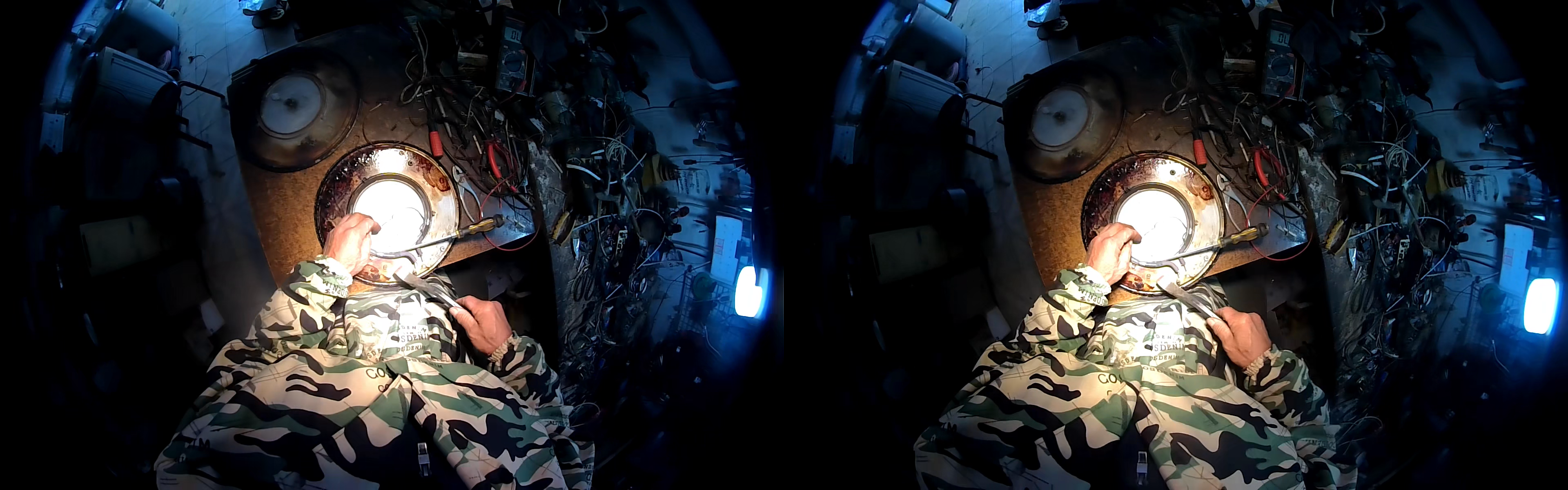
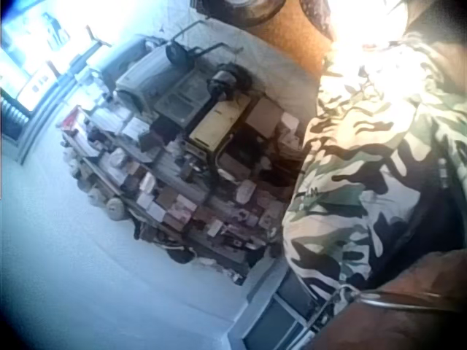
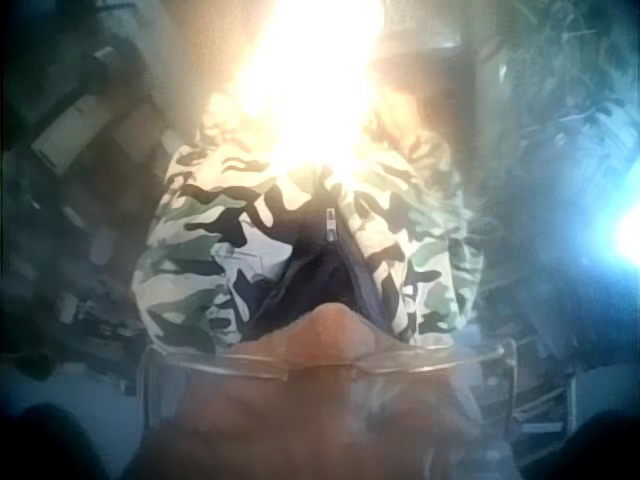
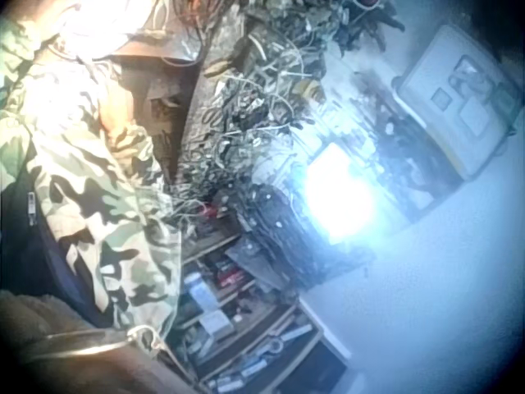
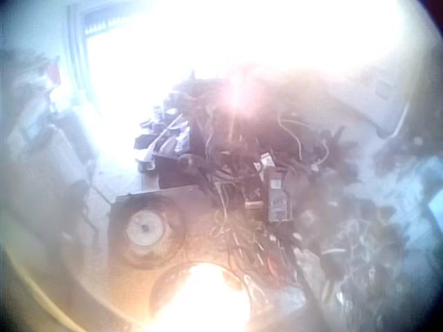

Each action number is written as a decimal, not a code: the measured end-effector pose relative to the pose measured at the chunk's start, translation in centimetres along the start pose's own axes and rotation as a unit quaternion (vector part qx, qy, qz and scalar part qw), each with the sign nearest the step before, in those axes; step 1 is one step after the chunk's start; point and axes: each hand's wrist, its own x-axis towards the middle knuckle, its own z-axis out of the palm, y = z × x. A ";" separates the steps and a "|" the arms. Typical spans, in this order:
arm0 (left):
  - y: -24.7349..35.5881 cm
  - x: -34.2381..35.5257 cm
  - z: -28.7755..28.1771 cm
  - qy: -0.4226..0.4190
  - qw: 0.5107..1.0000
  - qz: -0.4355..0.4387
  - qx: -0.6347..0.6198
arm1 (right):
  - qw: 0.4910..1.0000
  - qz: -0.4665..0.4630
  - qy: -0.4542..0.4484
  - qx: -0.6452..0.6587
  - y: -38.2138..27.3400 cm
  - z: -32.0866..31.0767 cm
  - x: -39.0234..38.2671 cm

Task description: The person places a speaker on a workbench and uses pliers to manipulate the internal components. They repeatedly adjust and reposition parts within the speaker cone area while holding the unit steady.

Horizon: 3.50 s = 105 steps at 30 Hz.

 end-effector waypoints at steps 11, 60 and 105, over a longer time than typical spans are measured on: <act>-2.2 0.2 0.3 -0.034 0.999 0.035 -0.012 | 0.996 -0.004 0.082 -0.032 -0.9 3.5 -0.4; -5.8 0.1 -3.4 0.221 0.913 -0.283 0.191 | 0.989 -0.036 0.004 -0.143 -2.3 2.4 2.8; -6.2 1.4 -0.2 0.194 0.920 -0.247 0.233 | 0.981 -0.104 0.099 -0.128 -0.6 5.6 2.7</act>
